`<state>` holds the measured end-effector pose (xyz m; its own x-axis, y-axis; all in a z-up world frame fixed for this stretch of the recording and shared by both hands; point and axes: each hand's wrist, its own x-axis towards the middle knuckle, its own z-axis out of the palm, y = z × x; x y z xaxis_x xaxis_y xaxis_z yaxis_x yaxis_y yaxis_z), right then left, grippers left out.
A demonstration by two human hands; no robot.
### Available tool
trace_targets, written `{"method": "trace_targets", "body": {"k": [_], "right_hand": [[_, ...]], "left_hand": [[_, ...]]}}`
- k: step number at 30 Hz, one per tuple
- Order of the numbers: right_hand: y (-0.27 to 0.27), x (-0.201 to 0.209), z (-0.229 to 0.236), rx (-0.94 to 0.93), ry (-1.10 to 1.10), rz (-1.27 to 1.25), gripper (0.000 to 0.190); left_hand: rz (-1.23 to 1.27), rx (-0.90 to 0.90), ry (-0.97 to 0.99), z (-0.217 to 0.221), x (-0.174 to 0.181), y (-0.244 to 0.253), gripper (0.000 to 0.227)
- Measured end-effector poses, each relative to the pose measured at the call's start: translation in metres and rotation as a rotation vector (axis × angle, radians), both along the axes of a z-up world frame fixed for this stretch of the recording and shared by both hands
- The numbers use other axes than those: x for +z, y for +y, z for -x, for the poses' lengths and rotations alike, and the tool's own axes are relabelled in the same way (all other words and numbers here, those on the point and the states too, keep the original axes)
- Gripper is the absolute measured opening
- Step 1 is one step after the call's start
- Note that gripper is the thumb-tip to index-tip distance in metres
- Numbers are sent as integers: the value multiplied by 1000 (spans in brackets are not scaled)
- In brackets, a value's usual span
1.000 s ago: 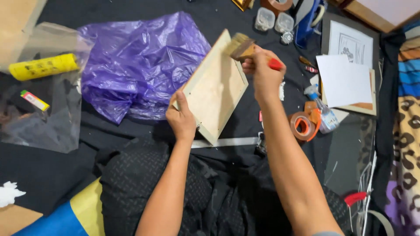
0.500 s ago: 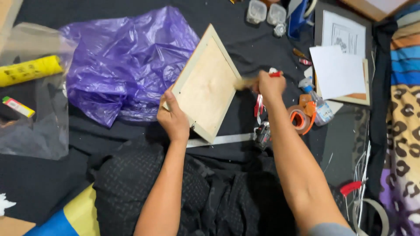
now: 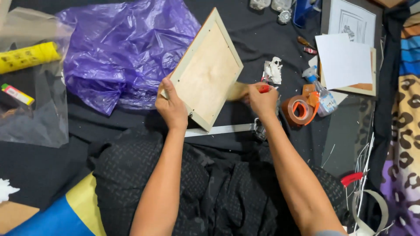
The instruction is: The person is assembling a picture frame by placing a wooden backing, trimming it with a utility knife, securing it with a power drill, and cleaning it with a brush.
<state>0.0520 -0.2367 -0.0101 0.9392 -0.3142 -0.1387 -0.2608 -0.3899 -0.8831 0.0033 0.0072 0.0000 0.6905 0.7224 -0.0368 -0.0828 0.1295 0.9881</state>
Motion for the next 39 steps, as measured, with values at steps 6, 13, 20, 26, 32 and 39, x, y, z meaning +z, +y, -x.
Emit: {"method": "trace_targets", "body": {"k": [6, 13, 20, 26, 32, 39], "right_hand": [[50, 34, 57, 77, 108, 28, 15], [37, 53, 68, 94, -21, -139, 10], [2, 38, 58, 43, -110, 236, 18], [6, 63, 87, 87, 149, -467, 48], [21, 38, 88, 5, 130, -589, 33], [-54, 64, 49, 27, 118, -723, 21]], "left_hand": [[52, 25, 85, 5, -3, 2, 47], [148, 56, 5, -6, -2, 2, 46], [364, 86, -51, -7, 10, 12, 46], [813, 94, -201, 4, 24, 8, 54], [817, -75, -175, 29, 24, -12, 32], [305, -318, -160, 16, 7, 16, 31]]}}
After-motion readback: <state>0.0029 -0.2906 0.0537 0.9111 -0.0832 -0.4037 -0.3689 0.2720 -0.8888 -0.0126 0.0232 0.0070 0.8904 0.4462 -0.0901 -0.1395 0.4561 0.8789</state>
